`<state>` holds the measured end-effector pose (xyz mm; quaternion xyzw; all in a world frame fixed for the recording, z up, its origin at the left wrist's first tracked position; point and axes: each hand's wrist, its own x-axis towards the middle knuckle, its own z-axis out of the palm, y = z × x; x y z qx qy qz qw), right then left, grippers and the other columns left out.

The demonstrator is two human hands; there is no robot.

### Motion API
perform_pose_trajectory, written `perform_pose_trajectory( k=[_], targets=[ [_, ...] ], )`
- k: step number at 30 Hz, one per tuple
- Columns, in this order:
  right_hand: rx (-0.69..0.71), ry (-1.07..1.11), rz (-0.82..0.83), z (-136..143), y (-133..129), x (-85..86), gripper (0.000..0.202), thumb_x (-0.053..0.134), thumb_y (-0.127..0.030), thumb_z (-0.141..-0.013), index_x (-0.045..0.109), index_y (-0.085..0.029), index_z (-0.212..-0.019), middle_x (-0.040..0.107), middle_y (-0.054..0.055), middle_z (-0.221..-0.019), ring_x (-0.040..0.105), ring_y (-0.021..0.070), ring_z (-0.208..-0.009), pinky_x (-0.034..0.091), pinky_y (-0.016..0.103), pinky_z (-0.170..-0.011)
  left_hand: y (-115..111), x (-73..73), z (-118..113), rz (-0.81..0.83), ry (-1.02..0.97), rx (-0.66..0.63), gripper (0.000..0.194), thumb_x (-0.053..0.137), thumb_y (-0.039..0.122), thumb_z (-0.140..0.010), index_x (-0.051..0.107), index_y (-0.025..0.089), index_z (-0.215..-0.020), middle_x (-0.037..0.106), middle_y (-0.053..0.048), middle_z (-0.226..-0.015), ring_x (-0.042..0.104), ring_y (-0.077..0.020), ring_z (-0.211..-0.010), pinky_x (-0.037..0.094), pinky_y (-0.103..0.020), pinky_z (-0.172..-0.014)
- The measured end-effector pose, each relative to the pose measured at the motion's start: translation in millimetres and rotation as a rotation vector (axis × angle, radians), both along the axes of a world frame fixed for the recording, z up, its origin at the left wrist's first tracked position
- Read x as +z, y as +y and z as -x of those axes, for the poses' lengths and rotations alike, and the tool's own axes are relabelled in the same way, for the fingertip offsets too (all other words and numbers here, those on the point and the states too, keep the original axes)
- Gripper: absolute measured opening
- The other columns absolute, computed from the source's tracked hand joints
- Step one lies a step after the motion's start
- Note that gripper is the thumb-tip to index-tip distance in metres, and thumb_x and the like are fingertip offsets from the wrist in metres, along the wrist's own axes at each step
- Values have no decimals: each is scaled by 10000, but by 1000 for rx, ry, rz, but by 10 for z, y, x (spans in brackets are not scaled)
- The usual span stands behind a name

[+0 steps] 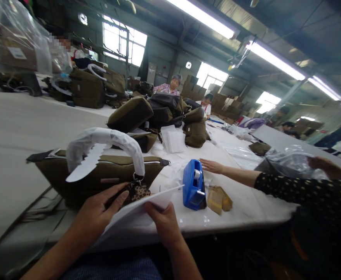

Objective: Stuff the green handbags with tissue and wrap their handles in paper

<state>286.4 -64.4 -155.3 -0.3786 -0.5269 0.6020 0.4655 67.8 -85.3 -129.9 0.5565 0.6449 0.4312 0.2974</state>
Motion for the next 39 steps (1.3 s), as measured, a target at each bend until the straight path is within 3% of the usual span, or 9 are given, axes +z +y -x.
perform_pose_trajectory(
  k=[6,10,14,20,24,27,30,34,39],
  targets=[
    [48,-57,-9,59,-29,33,459,923,-613,-815,902,-185,-980,856,87,-963,778,305,-936,633,377,-861,-16,-106,2,100,-215,-171,865,682,769,-829,744,173,-1453,783,-130,-1397,754,-413,-1264,590,-465,-1131],
    [175,-43,-171,104,-37,238,287,829,-490,-967,910,-242,-1087,851,53,-1052,773,279,-996,595,370,-961,6,-29,-146,67,-27,-48,757,630,782,-866,802,213,-1335,845,-102,-1267,779,-392,-1225,634,-421,-1026],
    [226,-44,-250,43,-82,327,233,770,-439,-1029,907,-272,-1115,845,56,-1160,775,283,-1084,588,366,-977,14,41,-227,77,54,-86,600,588,742,-891,845,258,-1136,875,-67,-1139,811,-366,-1105,632,-383,-930],
    [-120,-133,156,-452,-227,-217,587,863,-712,-850,900,-141,-980,851,171,-935,822,350,-853,663,435,-801,6,138,-83,134,13,-116,649,577,797,-848,834,236,-1049,867,-67,-901,818,-337,-927,611,-346,-807],
    [-278,-229,246,-813,-371,-575,694,968,-728,-691,889,-169,-1094,852,170,-1116,807,397,-1048,661,481,-928,-51,288,7,164,90,-89,662,546,864,-826,770,241,-827,717,-21,-544,687,-235,-533,507,-286,-563],
    [-146,-242,257,-834,-434,-626,731,948,-750,-701,881,-175,-1147,850,159,-1147,788,412,-1122,629,514,-1011,-83,384,2,215,60,-105,727,501,920,-819,727,233,-744,695,-32,-520,605,-194,-446,420,-264,-459],
    [2,-234,236,-643,-404,-536,727,905,-771,-746,879,-180,-1169,850,148,-1160,783,412,-1145,604,519,-1045,-97,420,-63,235,-73,-159,792,519,957,-815,780,209,-836,733,-55,-581,669,-202,-523,486,-254,-509],
    [82,-157,153,-319,-264,-392,693,870,-759,-797,874,-174,-1168,854,135,-1134,794,405,-1103,616,498,-987,-131,325,-187,245,-305,-139,829,684,980,-698,798,188,-910,796,-83,-703,764,-262,-647,627,-308,-605],
    [158,-32,63,-89,-87,-263,585,861,-640,-875,847,-174,-1228,841,120,-1204,788,379,-1126,604,492,-1021,-168,-10,-272,273,-496,-71,785,799,926,-656,806,195,-941,854,-112,-915,825,-311,-774,682,-343,-634]
  ],
)
